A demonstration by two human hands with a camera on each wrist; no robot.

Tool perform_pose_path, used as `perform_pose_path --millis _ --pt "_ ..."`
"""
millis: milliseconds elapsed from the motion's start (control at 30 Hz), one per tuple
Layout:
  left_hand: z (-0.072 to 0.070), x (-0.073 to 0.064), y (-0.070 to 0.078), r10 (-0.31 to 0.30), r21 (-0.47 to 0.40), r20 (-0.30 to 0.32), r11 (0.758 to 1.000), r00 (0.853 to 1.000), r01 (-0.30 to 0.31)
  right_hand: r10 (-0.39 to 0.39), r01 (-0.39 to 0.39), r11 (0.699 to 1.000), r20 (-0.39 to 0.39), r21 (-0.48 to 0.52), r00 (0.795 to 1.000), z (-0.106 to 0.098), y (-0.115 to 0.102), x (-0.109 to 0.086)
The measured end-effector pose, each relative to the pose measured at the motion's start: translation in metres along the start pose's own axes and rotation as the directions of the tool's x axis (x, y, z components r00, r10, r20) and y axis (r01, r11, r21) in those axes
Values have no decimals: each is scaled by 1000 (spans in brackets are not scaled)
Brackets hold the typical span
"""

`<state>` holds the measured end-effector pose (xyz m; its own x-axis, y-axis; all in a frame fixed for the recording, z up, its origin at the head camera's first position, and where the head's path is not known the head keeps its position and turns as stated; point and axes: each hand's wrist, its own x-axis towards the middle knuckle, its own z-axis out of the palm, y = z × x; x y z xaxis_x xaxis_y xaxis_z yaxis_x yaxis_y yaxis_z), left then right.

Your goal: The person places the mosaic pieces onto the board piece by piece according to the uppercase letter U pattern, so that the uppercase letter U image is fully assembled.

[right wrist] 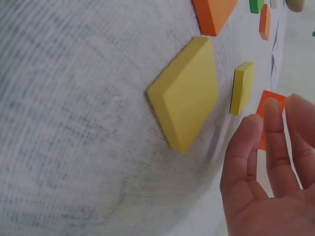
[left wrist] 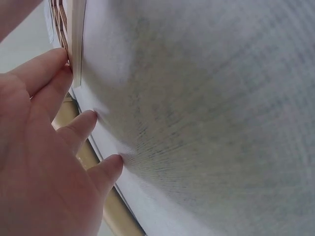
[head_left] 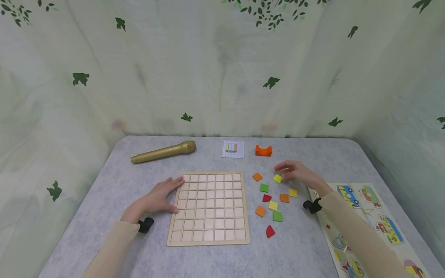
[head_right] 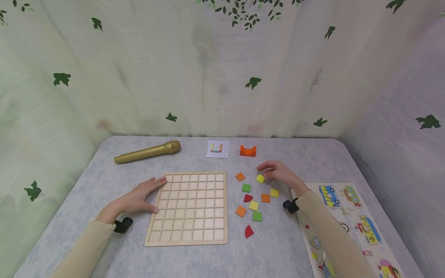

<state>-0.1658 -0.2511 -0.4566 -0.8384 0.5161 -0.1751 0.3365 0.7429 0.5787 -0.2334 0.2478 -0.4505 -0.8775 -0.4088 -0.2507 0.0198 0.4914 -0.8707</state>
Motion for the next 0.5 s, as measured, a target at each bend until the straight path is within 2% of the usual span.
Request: perform_pose_path --millis 267,500 --pt "1 -2 0 4 21 -3 1000 1000 -4 78 -79 994 -20 -82 997 6 2 10" --pt "3 -3 -2 14 10 -6 1000 1000 -14 70 -74 983 -34 -167 997 9 3 14"
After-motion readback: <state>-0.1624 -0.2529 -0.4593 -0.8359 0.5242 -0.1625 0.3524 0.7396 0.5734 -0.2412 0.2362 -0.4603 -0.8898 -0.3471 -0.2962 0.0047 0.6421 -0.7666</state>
